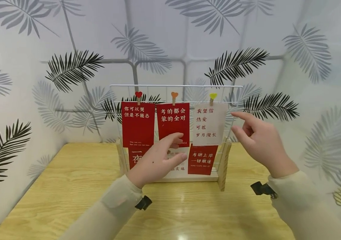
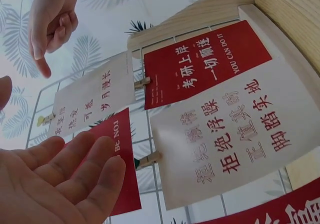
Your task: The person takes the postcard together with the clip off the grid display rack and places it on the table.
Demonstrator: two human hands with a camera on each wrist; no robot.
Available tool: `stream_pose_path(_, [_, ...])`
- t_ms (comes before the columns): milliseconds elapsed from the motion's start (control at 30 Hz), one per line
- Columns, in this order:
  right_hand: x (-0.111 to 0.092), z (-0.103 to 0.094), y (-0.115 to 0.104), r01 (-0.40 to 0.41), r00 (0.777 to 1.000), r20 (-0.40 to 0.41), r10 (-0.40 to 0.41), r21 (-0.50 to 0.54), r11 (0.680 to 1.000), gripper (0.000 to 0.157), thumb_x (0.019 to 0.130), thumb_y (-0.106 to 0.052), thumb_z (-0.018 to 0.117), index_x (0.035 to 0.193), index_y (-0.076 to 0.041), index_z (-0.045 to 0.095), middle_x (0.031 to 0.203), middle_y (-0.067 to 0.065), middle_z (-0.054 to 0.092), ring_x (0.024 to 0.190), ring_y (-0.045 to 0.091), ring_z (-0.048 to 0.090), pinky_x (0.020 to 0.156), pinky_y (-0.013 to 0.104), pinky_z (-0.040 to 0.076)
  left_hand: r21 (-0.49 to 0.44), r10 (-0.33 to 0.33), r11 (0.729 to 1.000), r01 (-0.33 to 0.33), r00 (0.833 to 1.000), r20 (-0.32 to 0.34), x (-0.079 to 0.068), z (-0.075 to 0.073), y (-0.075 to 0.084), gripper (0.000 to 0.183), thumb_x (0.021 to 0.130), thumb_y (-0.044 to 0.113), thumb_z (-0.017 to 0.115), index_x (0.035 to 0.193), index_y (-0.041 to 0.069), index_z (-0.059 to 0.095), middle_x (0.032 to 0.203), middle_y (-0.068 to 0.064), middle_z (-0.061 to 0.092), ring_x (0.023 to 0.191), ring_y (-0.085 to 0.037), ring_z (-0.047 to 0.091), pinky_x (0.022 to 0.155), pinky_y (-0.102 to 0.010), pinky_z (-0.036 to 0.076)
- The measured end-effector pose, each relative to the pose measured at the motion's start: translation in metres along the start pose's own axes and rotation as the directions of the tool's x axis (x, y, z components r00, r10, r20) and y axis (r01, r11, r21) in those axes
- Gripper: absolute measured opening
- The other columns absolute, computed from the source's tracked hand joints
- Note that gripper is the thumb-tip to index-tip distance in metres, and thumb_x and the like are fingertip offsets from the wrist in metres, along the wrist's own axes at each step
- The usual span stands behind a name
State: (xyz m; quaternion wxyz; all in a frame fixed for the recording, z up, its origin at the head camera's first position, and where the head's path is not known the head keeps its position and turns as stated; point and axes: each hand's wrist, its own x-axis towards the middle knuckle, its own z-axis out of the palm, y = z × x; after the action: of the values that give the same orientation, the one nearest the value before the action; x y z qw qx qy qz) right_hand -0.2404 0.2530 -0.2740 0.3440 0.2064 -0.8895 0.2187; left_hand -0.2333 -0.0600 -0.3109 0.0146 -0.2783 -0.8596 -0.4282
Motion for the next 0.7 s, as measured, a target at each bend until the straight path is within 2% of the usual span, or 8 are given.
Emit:
stream_pose_path(267, [0.007, 0.001, -0.003, -0.006, 1.0, -0.007, 0.006, 0.033, 0.999, 0.039, 0.1, -0.027, 0.064, 0.137, -0.016, 0.063, 0.07, -0.002, 0.051, 0.06, 0.015, 0.045, 0.056, 0.032, 0.037, -0.005, -0.029, 1.0, 0.029, 0.999, -0.015, 0.009, 0.004, 0.006, 0.068, 0.097, 0.048, 0.064, 0.155, 0.025, 0.036, 0.146, 0.003, 0.05, 0.127, -0.022, 0.058, 0.101, -0.045, 0.048])
stream_pose_path(500, [0.013, 0.0, -0.004, 0.024, 1.0, -0.012, -0.024, 0.058, 0.998, 0.038, 0.1, -0.025, 0.064, 0.137, -0.017, 0.063, 0.072, -0.003, 0.055, 0.059, 0.014, 0.047, 0.054, 0.03, 0.039, -0.049, -0.019, 0.999, 0.017, 0.999, -0.043, 0.015, 0.011, 0.007, 0.065, 0.098, 0.042, 0.065, 0.153, 0.022, 0.038, 0.143, 0.001, 0.051, 0.126, -0.02, 0.057, 0.104, -0.041, 0.047])
stream_pose_path(700, [0.021, -0.003, -0.009, 0.026, 1.0, 0.001, -0.026, 0.055, 0.998, 0.04, 0.1, -0.028, 0.063, 0.139, -0.02, 0.062, 0.072, -0.003, 0.056, 0.059, 0.014, 0.047, 0.052, 0.03, 0.039, -0.026, -0.023, 0.999, 0.021, 0.997, -0.076, 0.019, 0.012, 0.007, 0.062, 0.098, 0.041, 0.065, 0.152, 0.022, 0.04, 0.138, 0.002, 0.054, 0.122, -0.017, 0.055, 0.102, -0.039, 0.048])
